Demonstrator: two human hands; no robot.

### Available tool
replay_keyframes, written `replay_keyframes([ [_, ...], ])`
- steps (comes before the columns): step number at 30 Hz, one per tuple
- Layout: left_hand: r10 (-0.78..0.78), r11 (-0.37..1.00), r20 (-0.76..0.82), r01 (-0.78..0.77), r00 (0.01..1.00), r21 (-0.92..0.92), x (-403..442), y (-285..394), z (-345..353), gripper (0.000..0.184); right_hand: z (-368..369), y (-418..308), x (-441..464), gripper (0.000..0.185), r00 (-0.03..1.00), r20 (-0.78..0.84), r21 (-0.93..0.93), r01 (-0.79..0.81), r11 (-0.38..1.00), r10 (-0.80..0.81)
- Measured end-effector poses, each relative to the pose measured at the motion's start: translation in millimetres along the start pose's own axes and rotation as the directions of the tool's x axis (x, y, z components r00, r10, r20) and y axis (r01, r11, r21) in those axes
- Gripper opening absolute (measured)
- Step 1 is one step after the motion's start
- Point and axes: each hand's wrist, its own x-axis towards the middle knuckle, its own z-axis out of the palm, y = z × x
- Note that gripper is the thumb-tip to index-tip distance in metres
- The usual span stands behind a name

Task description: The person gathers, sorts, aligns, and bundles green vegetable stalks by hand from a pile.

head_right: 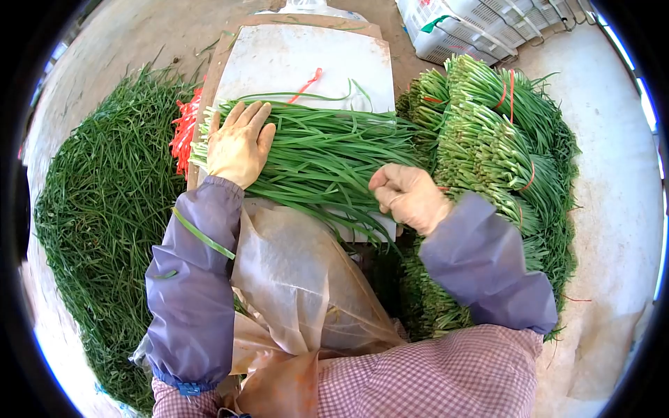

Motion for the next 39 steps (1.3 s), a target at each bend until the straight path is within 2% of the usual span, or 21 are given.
replay_keyframes([
  [2,0.004,1.0,-0.003,-0.004,1.0,0.005,0,0,-1,0.04,15,7,8,0.015,0.999,-0.034,0.006,0.015,1.0,-0.015],
  [5,0.003,1.0,0.016,-0.003,1.0,0.007,0,1,-4,0.04,27,10,21,0.015,0.989,-0.08,-0.289,0.094,0.953,-0.122],
  [8,0.003,1.0,0.025,-0.003,1.0,0.013,1,2,-7,0.039,28,19,31,0.013,0.897,-0.082,-0.483,0.346,0.805,-0.435],
  [9,0.004,1.0,0.025,-0.004,1.0,0.016,1,2,-7,0.039,27,19,28,0.012,0.91,-0.117,-0.395,0.325,0.859,-0.399],
  [10,0.003,1.0,0.021,-0.004,1.0,0.022,0,1,-6,0.039,26,20,30,0.01,0.866,-0.159,-0.333,0.405,0.852,-0.474],
  [11,0.004,1.0,0.017,-0.004,1.0,0.026,0,1,-5,0.039,19,15,27,0.008,0.909,-0.282,-0.094,0.291,0.952,-0.306],
  [12,0.005,1.0,0.012,-0.005,1.0,0.03,0,1,-4,0.039,13,1,20,0.006,0.927,-0.359,0.162,0.176,0.971,-0.108],
  [15,0.007,1.0,0.015,-0.008,1.0,0.014,1,1,-4,0.039,-28,-4,6,0.007,0.877,-0.471,0.393,0.308,0.867,-0.098],
  [16,0.009,1.0,0.013,-0.009,1.0,0.012,1,1,-4,0.039,-40,1,5,0.008,0.883,-0.44,0.274,0.305,0.912,-0.163],
  [19,0.009,1.0,0.013,-0.009,1.0,0.017,1,1,-4,0.039,-49,15,-3,0.006,0.92,-0.391,0.059,0.043,0.997,-0.016],
  [21,0.006,1.0,0.015,-0.006,1.0,0.021,0,0,-3,0.039,-48,28,-3,0.011,0.943,-0.322,-0.09,-0.114,0.989,0.079],
  [22,0.002,1.0,0.015,-0.002,1.0,0.023,0,1,-3,0.04,-42,32,-2,0.025,0.943,-0.31,-0.065,-0.151,0.986,0.124],
  [25,-0.007,1.0,0.024,0.007,1.0,0.021,0,1,-4,0.04,-36,57,19,0.033,0.945,-0.316,-0.141,-0.138,0.98,0.088],
  [28,-0.007,1.0,0.028,0.006,1.0,0.019,0,1,-4,0.04,-32,64,32,0.023,0.936,-0.347,-0.266,-0.033,0.963,-0.063],
  [32,-0.017,1.0,0.029,0.017,0.999,0.015,0,2,-5,0.039,-34,80,37,0.017,0.91,-0.375,-0.246,0.085,0.965,-0.176],
  [33,-0.017,1.0,0.028,0.017,0.999,0.012,0,2,-5,0.039,-23,64,30,0.015,0.879,-0.474,0.018,0.069,0.997,-0.052],
  [34,-0.018,1.0,0.027,0.017,0.999,0.01,0,2,-5,0.039,-29,55,27,0.012,0.876,-0.48,0.14,0.029,0.99,0.043],
  [37,-0.006,1.0,0.014,0.006,1.0,0.013,0,1,-4,0.039,-47,53,27,0.012,0.776,-0.631,0.383,0.313,0.869,-0.002],
  [38,-0.005,1.0,0.012,0.005,1.0,0.013,0,1,-4,0.04,-49,51,23,0.013,0.774,-0.633,0.411,0.351,0.841,-0.013],
  [39,-0.009,1.0,0.014,0.009,1.0,0.015,0,1,-3,0.04,-43,40,14,0.012,0.823,-0.561,0.421,0.372,0.827,-0.085],
])
